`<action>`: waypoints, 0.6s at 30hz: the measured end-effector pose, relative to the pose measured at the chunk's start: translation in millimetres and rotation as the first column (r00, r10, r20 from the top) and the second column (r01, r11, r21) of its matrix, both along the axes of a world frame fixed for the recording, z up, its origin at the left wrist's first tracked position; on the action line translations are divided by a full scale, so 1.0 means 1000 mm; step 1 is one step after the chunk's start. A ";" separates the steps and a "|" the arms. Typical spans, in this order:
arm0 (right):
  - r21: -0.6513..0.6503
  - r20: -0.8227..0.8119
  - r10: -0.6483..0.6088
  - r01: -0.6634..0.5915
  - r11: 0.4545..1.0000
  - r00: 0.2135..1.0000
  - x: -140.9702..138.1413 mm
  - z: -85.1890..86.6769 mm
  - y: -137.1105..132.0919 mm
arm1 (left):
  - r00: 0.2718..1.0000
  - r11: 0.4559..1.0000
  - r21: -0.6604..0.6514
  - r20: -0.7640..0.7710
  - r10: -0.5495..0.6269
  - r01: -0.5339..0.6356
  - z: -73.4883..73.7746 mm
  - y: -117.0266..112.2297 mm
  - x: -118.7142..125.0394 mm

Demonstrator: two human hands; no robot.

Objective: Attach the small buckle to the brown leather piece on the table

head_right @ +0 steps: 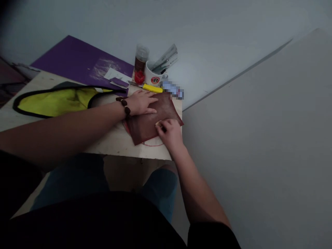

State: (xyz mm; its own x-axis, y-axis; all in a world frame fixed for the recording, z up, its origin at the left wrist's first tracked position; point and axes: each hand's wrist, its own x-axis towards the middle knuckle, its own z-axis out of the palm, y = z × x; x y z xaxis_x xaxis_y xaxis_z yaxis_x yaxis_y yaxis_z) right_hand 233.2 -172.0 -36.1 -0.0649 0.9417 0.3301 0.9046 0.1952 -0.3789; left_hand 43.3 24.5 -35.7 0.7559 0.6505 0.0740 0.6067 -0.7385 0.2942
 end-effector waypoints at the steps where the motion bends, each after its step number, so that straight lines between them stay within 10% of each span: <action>1: 0.016 -0.001 -0.069 0.069 0.997 0.998 0.002 0.001 0.001 | 1.000 1.000 -0.006 -0.006 0.001 -0.001 0.000 0.000 0.000; 7: -0.038 0.029 0.258 -0.257 0.966 0.966 -0.011 0.000 -0.008 | 1.000 1.000 -0.006 0.004 -0.013 0.013 0.000 0.001 0.000; 13: 0.030 0.003 -0.085 0.085 0.996 0.996 0.010 -0.004 0.005 | 1.000 1.000 -0.007 -0.014 -0.010 0.010 0.001 0.000 0.000; 18: -0.044 0.004 0.275 -0.275 0.960 0.961 -0.021 -0.001 -0.009 | 1.000 1.000 -0.005 -0.002 -0.014 0.014 0.001 0.000 0.000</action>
State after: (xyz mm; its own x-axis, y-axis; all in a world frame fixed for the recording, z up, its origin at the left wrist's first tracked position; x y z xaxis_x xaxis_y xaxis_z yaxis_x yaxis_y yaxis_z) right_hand 212.5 -181.3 -37.1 -0.3264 0.9001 0.2885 0.8219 0.4210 -0.3838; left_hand 43.3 25.0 -34.8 0.7649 0.6404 0.0691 0.5971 -0.7452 0.2967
